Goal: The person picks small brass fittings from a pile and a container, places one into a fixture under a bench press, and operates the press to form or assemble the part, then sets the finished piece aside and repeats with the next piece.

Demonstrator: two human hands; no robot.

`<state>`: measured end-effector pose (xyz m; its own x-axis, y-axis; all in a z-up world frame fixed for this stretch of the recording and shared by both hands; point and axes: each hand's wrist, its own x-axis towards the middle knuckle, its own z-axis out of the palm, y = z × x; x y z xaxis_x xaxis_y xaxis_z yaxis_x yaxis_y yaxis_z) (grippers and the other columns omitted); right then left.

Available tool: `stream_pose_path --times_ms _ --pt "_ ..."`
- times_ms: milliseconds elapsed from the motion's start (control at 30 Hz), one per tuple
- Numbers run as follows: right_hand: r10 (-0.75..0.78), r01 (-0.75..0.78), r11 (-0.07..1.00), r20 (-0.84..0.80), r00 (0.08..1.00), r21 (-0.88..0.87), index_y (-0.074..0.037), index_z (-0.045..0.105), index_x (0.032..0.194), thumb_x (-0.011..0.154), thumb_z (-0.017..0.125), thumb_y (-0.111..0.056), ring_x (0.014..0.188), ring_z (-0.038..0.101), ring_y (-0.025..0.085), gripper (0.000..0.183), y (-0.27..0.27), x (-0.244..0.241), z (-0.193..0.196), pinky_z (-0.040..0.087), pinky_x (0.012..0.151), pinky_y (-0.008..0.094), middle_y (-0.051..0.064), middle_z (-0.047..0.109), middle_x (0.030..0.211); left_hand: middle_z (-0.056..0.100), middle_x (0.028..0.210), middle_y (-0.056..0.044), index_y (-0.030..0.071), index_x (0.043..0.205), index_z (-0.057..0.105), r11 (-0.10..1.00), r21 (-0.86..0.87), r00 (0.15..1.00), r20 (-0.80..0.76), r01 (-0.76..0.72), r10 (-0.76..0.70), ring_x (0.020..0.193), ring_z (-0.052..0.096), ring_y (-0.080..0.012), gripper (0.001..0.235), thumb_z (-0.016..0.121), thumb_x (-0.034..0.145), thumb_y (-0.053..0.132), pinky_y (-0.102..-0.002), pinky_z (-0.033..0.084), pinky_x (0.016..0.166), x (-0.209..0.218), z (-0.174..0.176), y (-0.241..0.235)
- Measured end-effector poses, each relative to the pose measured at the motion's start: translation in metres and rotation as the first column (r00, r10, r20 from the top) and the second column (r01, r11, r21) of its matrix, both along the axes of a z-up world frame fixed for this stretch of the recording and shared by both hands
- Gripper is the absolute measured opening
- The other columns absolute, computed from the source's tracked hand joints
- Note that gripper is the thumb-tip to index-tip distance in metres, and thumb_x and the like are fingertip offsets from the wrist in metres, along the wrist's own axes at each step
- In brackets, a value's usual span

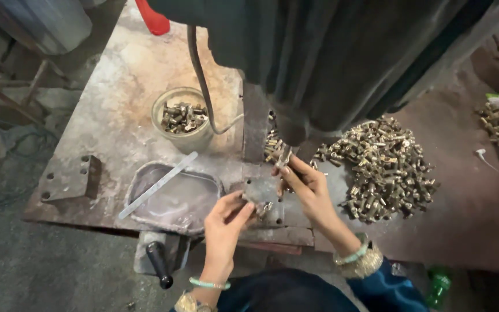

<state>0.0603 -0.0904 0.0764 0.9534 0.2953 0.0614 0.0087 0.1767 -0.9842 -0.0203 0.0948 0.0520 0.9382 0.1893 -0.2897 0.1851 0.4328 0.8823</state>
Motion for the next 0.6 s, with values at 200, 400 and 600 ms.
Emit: stream_pose_path --times_ms 200,400,600 --pt "0.012 -0.008 0.997 0.046 0.999 -0.077 0.002 0.059 0.142 0.106 0.054 -0.010 0.078 0.062 0.009 0.039 -0.003 0.002 -0.002 0.055 0.072 0.025 0.005 0.070 0.103 0.077 0.103 -0.011 -0.001 0.130 0.066 0.999 -0.015 0.999 0.004 -0.032 0.032 0.089 0.073 -0.0149 0.044 0.073 0.086 0.003 -0.031 0.065 0.076 -0.002 0.026 0.000" --pt "0.074 -0.074 0.997 -0.009 0.997 -0.032 0.000 0.056 0.146 0.107 0.054 -0.011 0.090 0.063 0.009 0.041 -0.017 0.007 -0.019 0.056 0.080 0.026 0.005 0.069 0.109 0.076 0.110 -0.009 0.003 0.127 0.066 0.835 0.358 0.706 0.706 -0.418 0.050 0.094 0.076 -0.0159 0.038 0.077 0.091 0.002 -0.027 0.064 0.083 0.011 0.133 -0.006" --pt "0.164 -0.148 0.921 0.013 0.986 -0.360 0.002 0.064 0.137 0.105 0.058 -0.013 0.090 0.066 0.012 0.036 -0.039 0.009 -0.065 0.059 0.075 0.030 0.007 0.070 0.110 0.073 0.112 -0.016 0.004 0.123 0.073 0.475 0.718 0.588 0.692 -0.508 -0.418 0.099 0.075 -0.0302 0.040 0.071 0.085 -0.006 -0.035 0.060 0.086 0.035 0.042 -0.001"
